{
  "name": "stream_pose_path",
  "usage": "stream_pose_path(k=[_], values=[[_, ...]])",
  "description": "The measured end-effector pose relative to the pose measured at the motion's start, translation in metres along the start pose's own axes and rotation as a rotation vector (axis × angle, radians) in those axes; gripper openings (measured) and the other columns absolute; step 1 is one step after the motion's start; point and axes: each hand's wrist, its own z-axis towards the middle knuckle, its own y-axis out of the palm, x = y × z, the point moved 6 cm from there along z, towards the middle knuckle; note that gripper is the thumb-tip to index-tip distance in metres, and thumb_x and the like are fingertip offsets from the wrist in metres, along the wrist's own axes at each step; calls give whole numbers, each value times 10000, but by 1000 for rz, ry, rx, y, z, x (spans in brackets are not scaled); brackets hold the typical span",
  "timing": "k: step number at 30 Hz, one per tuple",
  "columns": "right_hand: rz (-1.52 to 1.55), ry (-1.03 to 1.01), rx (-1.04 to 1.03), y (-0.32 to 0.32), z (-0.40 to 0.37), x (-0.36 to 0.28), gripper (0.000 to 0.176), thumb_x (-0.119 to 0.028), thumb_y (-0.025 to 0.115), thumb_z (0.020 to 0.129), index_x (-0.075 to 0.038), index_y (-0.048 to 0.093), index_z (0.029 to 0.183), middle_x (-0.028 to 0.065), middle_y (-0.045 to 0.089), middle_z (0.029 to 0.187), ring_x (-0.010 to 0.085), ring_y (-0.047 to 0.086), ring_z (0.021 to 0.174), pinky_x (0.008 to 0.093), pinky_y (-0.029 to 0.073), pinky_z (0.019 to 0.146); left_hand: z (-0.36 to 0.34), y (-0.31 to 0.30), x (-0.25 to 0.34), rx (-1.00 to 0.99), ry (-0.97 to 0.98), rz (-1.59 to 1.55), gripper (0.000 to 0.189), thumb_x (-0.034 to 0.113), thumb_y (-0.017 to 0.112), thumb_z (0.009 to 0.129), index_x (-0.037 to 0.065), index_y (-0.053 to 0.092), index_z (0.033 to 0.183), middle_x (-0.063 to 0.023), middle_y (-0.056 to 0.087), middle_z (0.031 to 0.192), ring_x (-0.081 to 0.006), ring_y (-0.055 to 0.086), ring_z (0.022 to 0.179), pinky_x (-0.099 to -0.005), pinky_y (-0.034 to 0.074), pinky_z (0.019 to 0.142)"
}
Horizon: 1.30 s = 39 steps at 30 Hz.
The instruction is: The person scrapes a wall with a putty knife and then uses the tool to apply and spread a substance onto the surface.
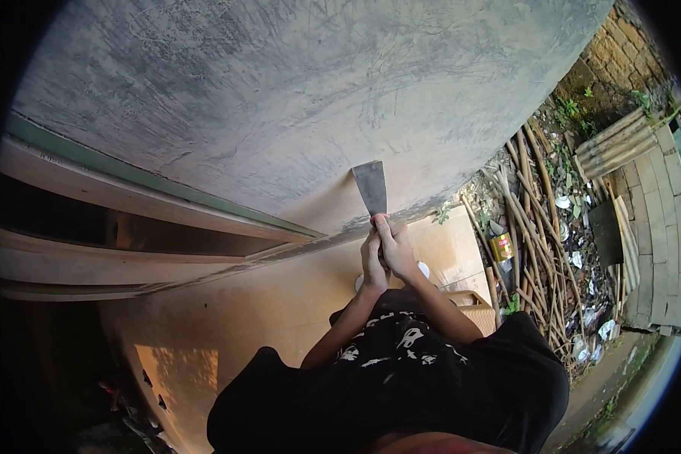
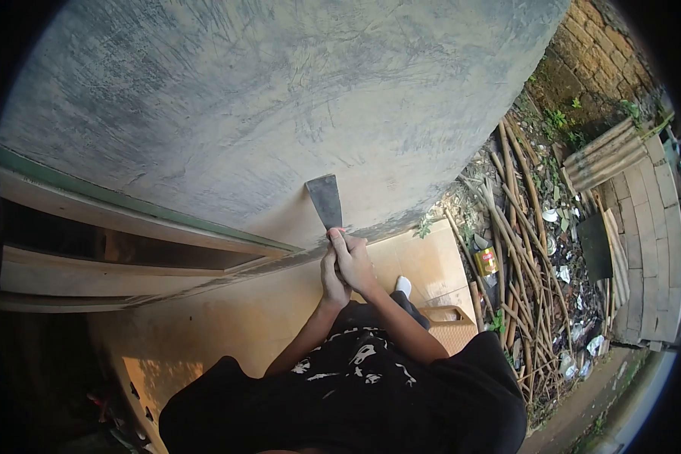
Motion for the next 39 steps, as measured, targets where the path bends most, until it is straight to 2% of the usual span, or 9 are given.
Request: stream_pose_path(k=[7,9,10,15,17,19,22,31,39], values=[[83,-36,-59,3,4,-10,443,-331,453,980,28,550,739,13,457,570,90,397,532,277,350,499,-1,31,27,-225,-54,-63,436,347,349,973,56,393,1294,-118,563,1135,-193,604,962,-287,501,804],[65,-43,-60,2,5,-11,442,-333,451,982,20,552,736,3,446,568,87,385,526,270,343,495,5,15,16,45,-46,-108,289,351,503,909,121,587,1062,10,620,862,-109,604,774,-234,497,640],[66,-30,-71,2,4,-11,442,-335,451,982,17,549,733,-1,441,568,84,379,531,265,341,504,7,14,15,43,-44,-108,289,351,503,909,121,587,1062,10,620,862,-109,604,774,-234,497,640],[38,2,-98,2,1,-11,429,-330,452,982,15,565,755,-7,441,569,81,376,560,259,344,547,7,23,18,-207,-66,-60,453,440,339,956,115,368,1269,-210,523,1174,-348,599,956,-479,539,765],[7,-91,-60,0,2,-23,415,-320,454,982,15,587,777,-3,449,555,86,380,560,268,347,559,9,18,15,-194,-36,-84,429,370,339,977,56,396,1263,-168,563,1160,-236,620,954,-327,518,803],[-95,-228,-30,-2,7,-32,404,-309,454,982,17,600,793,4,466,550,93,393,542,273,354,548,8,17,15,-95,-32,-33,434,377,344,979,52,402,1261,-142,566,1150,-203,615,956,-295,511,807],[-37,-59,-80,-2,2,-28,382,-291,462,979,15,606,801,15,466,540,89,436,534,262,368,533,4,19,16,-113,-57,-33,444,375,349,981,39,411,1265,-120,577,1120,-189,611,961,-279,504,815],[-39,-59,-52,-4,4,-27,426,-297,474,973,39,590,739,32,459,507,95,412,468,278,361,471,8,13,8,11,-30,-37,426,351,345,990,30,469,1242,-61,582,1014,-121,581,882,-254,480,764],[-23,13,-72,-6,2,-26,484,-318,476,970,36,530,645,36,472,485,76,430,438,268,350,429,8,6,7,-32,-9,40,419,362,360,985,52,483,1240,-16,572,967,-63,549,817,-193,452,696]])
